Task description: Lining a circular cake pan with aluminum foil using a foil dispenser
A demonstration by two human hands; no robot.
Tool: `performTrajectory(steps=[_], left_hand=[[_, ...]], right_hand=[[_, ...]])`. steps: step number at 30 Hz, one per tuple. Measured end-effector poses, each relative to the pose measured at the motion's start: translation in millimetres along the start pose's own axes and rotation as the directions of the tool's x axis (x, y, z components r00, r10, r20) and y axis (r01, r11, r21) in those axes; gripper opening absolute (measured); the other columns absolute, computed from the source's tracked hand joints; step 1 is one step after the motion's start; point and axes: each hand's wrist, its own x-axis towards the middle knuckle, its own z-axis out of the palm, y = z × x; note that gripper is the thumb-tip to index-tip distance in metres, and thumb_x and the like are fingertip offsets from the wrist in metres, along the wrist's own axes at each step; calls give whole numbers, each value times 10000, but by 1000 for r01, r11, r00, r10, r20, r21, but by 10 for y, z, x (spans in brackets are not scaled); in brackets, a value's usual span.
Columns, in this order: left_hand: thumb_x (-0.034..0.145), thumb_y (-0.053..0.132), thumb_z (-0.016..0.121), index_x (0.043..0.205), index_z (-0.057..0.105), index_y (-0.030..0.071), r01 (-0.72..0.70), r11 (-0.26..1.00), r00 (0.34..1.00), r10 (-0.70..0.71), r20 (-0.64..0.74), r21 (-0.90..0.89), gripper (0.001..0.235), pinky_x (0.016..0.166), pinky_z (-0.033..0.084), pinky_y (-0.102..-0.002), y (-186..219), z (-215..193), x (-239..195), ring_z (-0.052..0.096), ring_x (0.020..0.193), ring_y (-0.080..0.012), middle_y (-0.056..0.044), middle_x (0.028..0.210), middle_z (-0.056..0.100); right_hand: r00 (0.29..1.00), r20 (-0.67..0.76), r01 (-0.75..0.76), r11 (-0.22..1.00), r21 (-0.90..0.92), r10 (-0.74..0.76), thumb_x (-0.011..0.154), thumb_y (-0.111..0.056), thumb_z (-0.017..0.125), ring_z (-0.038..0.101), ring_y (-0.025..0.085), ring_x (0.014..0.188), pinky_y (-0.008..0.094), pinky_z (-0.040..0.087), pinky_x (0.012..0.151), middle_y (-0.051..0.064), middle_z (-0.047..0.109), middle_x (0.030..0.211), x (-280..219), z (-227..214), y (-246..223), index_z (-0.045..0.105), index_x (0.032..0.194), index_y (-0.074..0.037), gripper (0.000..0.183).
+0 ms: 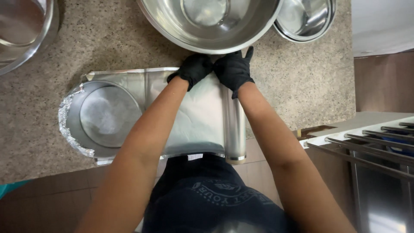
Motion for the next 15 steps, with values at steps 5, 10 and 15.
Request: performTrajectory(steps=[5,10,15], left_hand=[[938,461,709,1218,722,289,54,995,998,-55,-17,-89,329,1042,520,-375,-4,126,26,673,1169,-209,21,1220,710],[938,491,713,1208,726,327,86,984,995,-91,-29,-155,317,1025,531,-352,16,250,-29,689,1140,-181,57,1200,715],[963,457,675,1094,748,325,81,991,994,-89,-69,-105,200,975,545,-350,250,67,-155,713,1053,-199,53,1092,738]], right_hand=[[986,153,-66,998,20,62,882,-481,536,270,411,1472,857,12,1085,78,505,1522,-9,71,95,748,1113,-359,336],[983,159,-123,975,183,94,869,-553,576,257,351,1481,742,19,1141,88,390,1577,-6,37,173,464,1498,-310,683],[996,68,-73,936,344,53,888,-534,634,409,233,1369,580,180,1145,-35,522,1374,32,210,379,561,1317,-351,472]])
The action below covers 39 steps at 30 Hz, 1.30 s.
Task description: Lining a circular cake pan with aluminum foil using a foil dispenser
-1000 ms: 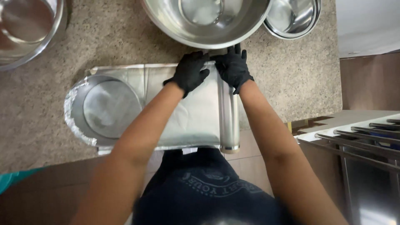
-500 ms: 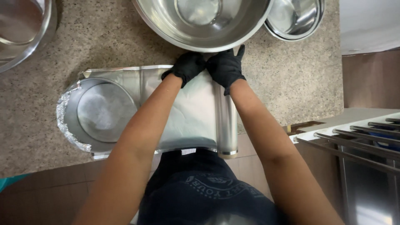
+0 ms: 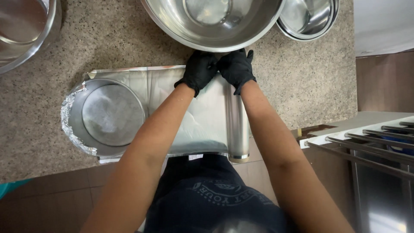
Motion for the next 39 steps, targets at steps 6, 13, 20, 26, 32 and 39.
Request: performTrajectory(steps=[6,13,20,26,32,39], left_hand=[[1029,503,574,1213,723,295,-138,982,986,149,-80,128,316,1117,435,-447,505,-598,-293,652,1212,-251,8,1248,728],[1038,405,601,1603,418,217,-104,821,967,216,-137,562,623,1224,266,-586,190,-263,-859,288,1522,-396,-119,1651,369],[1085,544,384,1689,122,320,190,800,964,-262,46,569,695,1273,64,-563,289,-409,-998,-10,1597,-396,-104,1757,76],[1109,506,358,1686,81,342,212,799,952,-299,66,562,660,1275,43,-556,330,-432,-1005,-51,1597,-381,-90,1759,28],[1113,504,346,1691,61,334,216,798,949,-307,70,563,666,1272,25,-557,316,-412,-1007,-69,1596,-382,-96,1762,21],[1056,533,445,1675,157,321,180,795,981,-185,-50,580,716,1240,106,-576,102,-223,-987,8,1572,-410,-109,1737,86]], right_hand=[[988,-124,120,966,231,-93,915,-504,721,638,61,1199,342,424,1151,-216,724,1069,-58,2,6,708,1046,-411,161],[891,110,-425,725,541,441,825,-524,928,424,442,1444,542,381,1227,195,329,1635,-484,-461,-464,112,1646,-192,1203],[803,194,-593,726,349,563,890,-777,713,499,343,1424,492,386,1219,179,479,1569,-777,-759,-872,242,1609,-223,1022],[788,120,-604,723,336,603,877,-812,729,444,315,1468,475,347,1251,147,446,1599,-691,-328,-417,260,1595,-238,1032],[811,73,-576,771,272,580,890,-824,709,423,374,1480,518,384,1223,151,375,1644,-771,-355,-405,175,1634,-264,1072],[979,-123,-188,952,-241,162,875,-306,714,126,443,1483,747,219,1133,247,236,1569,-544,-491,-713,639,1405,-395,542]])
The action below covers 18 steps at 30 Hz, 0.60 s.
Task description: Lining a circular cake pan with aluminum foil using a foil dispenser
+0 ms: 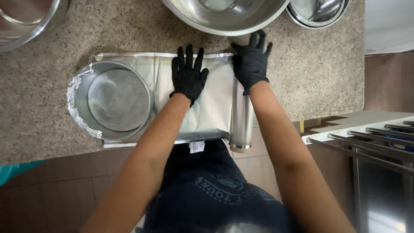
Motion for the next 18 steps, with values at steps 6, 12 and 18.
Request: performTrajectory(steps=[6,12,18], left_hand=[[1056,537,444,1673,154,320,20,1000,999,-20,30,-8,716,1245,83,-567,20,-50,3,-5,1570,-409,-113,1736,81],[1061,549,510,1679,185,305,7,1000,999,-6,-48,28,740,1242,148,-581,19,-47,-18,47,1565,-427,-131,1727,105],[1080,537,451,1681,127,310,20,1000,999,-21,38,18,719,1250,115,-576,38,-96,10,0,1567,-422,-118,1734,50]], right_hand=[[991,90,106,987,-121,-95,914,-364,618,75,551,1505,771,5,1160,244,220,1664,153,347,72,768,1059,-380,210],[991,-135,15,999,-36,-20,835,-280,636,270,422,1440,625,360,1012,108,402,1568,265,590,164,777,1013,-198,241],[932,-3,-339,871,355,364,731,-245,744,693,418,1060,539,560,855,48,427,1546,202,244,-35,546,1401,-254,698]])
